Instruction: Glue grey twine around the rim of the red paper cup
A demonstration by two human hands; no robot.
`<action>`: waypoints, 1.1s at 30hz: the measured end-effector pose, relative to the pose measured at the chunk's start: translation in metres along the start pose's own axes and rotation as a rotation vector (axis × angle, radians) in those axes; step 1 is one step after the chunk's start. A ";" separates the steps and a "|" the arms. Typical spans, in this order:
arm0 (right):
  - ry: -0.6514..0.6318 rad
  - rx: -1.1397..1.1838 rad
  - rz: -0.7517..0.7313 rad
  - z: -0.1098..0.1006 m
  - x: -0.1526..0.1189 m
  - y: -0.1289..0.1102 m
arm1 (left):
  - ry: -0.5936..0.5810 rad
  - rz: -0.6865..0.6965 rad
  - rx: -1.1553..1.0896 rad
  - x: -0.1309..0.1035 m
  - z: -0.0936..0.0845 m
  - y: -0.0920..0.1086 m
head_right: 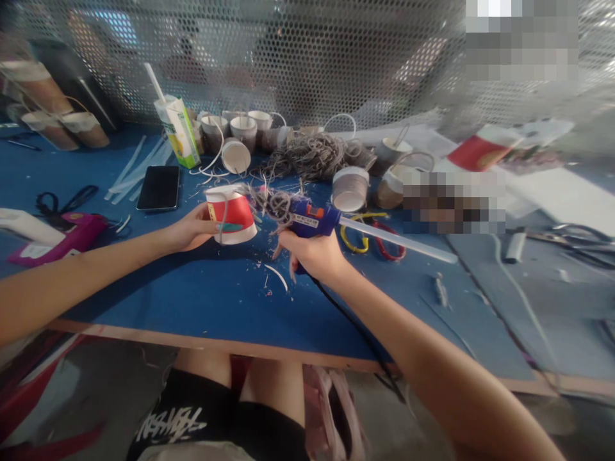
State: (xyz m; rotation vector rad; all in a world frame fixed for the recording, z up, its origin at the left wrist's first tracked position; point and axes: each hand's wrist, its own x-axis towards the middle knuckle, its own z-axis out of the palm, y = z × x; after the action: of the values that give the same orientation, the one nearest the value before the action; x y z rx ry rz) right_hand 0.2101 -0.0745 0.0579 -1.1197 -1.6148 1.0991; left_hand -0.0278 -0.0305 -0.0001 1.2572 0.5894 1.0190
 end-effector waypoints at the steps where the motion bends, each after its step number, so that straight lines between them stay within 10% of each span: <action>1: -0.004 -0.002 0.001 0.000 0.000 0.000 | 0.004 0.001 0.001 0.000 0.000 -0.001; 20: 0.037 0.007 -0.046 -0.002 0.003 0.008 | 0.045 0.007 0.006 0.001 -0.003 -0.002; 27: 0.169 -0.900 -0.404 -0.021 0.022 0.019 | 0.229 0.103 0.119 0.005 -0.005 -0.009; 33: -0.014 -1.269 -0.309 -0.033 0.027 0.027 | 0.256 0.140 0.182 0.008 -0.003 -0.011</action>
State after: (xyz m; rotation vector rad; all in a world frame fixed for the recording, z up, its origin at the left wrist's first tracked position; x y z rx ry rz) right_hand 0.2411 -0.0368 0.0449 -1.4906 -2.4365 -0.2646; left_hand -0.0231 -0.0223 -0.0105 1.3508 0.8151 1.2776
